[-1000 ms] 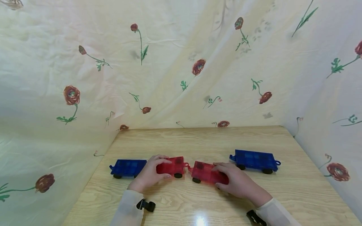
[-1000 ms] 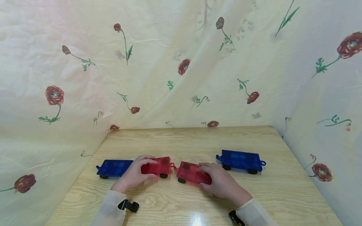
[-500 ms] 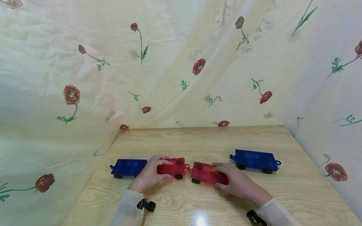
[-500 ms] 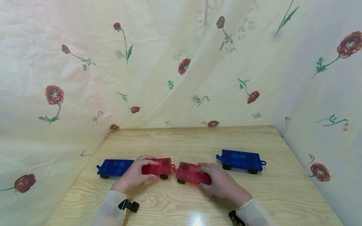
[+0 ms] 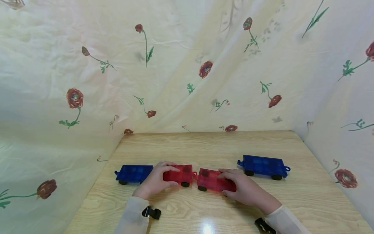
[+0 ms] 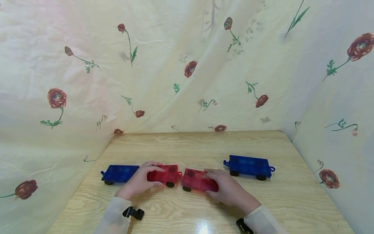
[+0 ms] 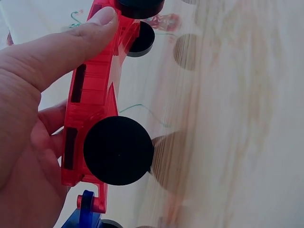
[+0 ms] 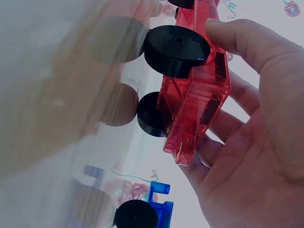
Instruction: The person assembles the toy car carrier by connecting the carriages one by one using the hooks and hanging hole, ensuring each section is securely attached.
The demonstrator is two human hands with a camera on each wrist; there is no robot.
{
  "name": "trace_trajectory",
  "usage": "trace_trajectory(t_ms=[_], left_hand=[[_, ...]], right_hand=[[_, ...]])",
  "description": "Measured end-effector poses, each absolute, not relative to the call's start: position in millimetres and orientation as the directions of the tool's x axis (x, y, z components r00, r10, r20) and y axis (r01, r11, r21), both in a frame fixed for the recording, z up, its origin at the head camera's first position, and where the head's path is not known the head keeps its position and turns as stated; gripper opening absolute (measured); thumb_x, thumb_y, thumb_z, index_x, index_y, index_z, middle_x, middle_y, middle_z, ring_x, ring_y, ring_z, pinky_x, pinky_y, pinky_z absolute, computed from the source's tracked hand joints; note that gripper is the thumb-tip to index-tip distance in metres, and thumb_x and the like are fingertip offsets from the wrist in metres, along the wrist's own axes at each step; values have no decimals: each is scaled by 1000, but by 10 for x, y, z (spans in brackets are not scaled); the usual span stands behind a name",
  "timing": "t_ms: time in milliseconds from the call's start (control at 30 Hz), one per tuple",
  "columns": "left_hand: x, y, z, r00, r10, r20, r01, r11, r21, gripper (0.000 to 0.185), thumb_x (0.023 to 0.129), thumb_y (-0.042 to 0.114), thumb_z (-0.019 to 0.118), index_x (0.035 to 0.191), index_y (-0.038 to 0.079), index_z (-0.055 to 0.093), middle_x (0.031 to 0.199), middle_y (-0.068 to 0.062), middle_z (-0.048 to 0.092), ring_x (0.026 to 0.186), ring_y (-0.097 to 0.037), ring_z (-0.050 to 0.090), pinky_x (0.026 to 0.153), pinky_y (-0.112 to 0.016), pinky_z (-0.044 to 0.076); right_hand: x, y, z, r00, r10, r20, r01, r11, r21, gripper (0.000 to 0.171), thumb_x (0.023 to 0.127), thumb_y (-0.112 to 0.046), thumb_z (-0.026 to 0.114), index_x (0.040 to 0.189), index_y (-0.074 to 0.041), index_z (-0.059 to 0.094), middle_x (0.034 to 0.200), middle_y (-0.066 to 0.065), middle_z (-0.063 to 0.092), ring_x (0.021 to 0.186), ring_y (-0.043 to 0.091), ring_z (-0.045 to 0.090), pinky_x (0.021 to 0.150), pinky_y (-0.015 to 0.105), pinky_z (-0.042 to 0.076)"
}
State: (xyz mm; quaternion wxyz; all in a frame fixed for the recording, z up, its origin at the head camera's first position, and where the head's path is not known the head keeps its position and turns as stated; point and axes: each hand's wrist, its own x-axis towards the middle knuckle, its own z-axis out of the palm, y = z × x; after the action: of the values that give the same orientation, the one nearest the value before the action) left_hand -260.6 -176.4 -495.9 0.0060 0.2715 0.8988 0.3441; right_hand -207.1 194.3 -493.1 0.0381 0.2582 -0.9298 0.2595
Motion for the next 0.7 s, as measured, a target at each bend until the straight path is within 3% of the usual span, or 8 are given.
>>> trace_trajectory(t_ms=[700], left_hand=[[-2611,-1803,-4963,-861,488,144,473,664,578,43,73,40,82,114,41,68,135,16,47,128,-14,36,102,-45,39]], right_hand=[[-2064,1957,-4917,-863,-461,208,-499,710,-497,43,79,-34,80,118,-32,64,141,-4,49,128,27,44,99,52,40]])
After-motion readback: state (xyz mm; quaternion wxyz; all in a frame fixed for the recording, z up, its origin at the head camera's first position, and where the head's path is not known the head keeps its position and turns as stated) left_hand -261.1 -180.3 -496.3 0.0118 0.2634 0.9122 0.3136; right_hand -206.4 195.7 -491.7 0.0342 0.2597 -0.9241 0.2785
